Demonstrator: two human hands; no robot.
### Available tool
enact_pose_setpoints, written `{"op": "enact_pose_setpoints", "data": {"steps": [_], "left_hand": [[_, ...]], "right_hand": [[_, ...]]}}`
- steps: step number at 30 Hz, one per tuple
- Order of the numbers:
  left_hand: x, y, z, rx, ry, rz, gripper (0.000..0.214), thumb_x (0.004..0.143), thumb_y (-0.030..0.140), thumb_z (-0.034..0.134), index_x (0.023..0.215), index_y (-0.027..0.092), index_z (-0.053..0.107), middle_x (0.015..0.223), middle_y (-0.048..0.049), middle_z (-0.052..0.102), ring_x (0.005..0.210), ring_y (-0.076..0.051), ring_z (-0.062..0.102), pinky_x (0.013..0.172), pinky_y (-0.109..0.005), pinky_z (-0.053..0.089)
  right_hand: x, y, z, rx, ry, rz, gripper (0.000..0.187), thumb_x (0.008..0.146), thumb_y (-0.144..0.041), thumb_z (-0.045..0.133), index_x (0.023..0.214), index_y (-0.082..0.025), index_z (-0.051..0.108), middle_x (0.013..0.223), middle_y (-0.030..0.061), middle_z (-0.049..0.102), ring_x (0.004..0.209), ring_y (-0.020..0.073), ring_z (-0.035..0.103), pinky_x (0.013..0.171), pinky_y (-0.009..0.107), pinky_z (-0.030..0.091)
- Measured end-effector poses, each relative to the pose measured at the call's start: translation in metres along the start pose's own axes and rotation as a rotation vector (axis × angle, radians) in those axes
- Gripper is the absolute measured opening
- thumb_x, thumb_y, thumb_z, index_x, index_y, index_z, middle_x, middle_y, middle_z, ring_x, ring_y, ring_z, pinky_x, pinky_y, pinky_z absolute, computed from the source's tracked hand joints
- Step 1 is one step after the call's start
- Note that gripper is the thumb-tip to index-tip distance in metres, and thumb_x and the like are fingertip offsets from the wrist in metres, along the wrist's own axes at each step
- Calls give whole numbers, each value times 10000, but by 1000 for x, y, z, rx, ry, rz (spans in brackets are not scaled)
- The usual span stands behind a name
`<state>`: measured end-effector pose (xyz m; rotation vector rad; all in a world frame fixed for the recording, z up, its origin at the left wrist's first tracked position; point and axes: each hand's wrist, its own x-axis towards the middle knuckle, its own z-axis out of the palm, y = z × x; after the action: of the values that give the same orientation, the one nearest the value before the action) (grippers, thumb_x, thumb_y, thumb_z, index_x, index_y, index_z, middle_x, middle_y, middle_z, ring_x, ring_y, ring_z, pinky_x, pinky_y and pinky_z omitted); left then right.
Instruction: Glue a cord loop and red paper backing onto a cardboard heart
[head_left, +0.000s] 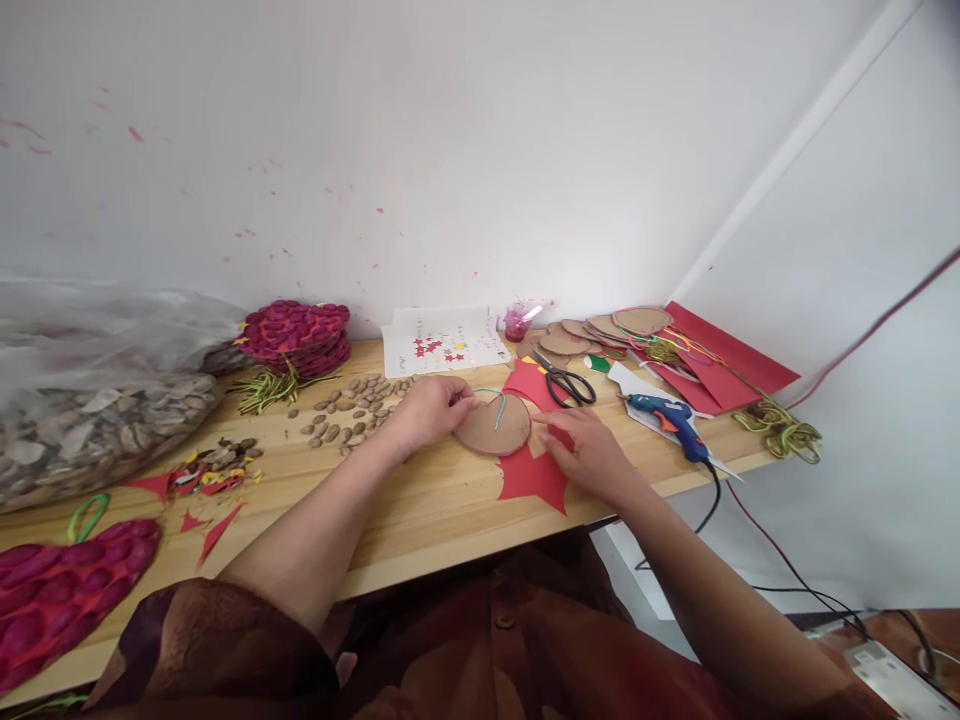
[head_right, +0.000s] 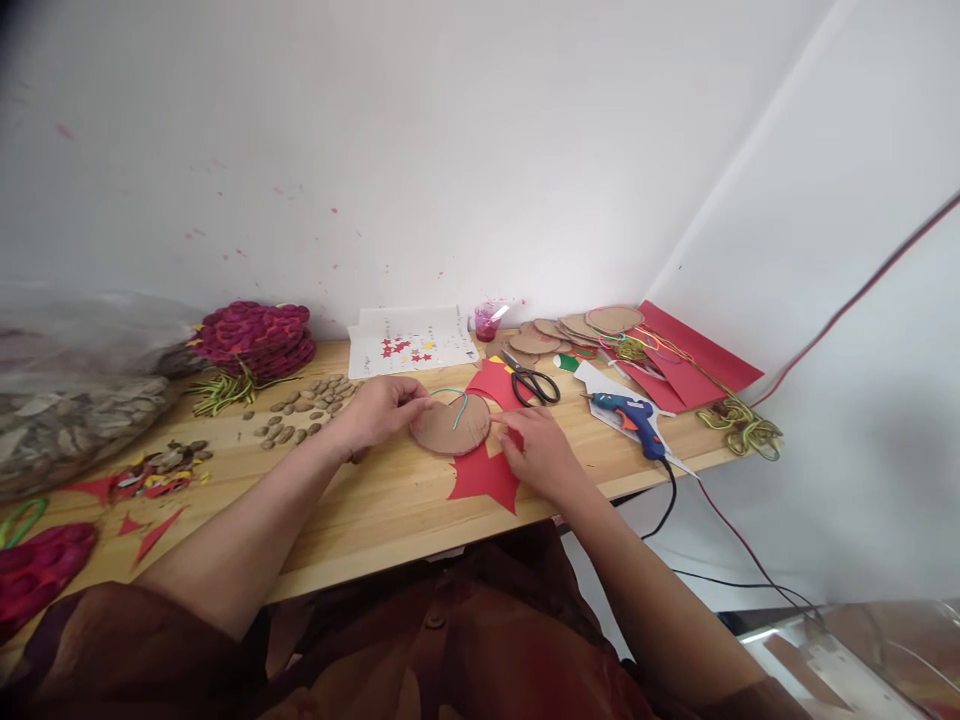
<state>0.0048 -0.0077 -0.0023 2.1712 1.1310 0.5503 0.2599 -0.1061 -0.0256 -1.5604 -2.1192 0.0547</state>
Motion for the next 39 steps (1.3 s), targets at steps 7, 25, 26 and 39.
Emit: {"op": "enact_pose_setpoints", "data": {"steps": [7,25,26,39], "left_hand": [[1,-1,-4,29,101,-63,269,878,416,540,821,195,683,621,11,656,546,-137,523,587,-266,381],[1,-6,5,174,189,-104,167,854,322,613,961,218,687,885,-32,747,759,-194,655,690,-280,449],[1,-6,5,177,207,-110,186,858,331,610,989,218,679,889,-36,746,754,-198,652,691,-286,449],[0,-3,0,-125,-61,23,361,946,467,441,995,198,677,793,-8,738,626,-146,597,616,-244,443]], "right_hand": [[-28,43,-38,-173,115,205,309,894,-381,522,926,-204,773,938,102,784,912,290,693,889,461,502],[-21,21,-56,-1,-32,337,311,867,-455,553,821,-222,754,862,60,775,711,213,674,641,320,472],[-6,10,-50,27,-59,301,290,873,-427,554,824,-220,751,864,57,775,729,208,675,643,309,466],[94,-7,41,46,-138,308,131,817,-306,673,747,-195,669,777,73,727,711,200,630,639,300,418]]}}
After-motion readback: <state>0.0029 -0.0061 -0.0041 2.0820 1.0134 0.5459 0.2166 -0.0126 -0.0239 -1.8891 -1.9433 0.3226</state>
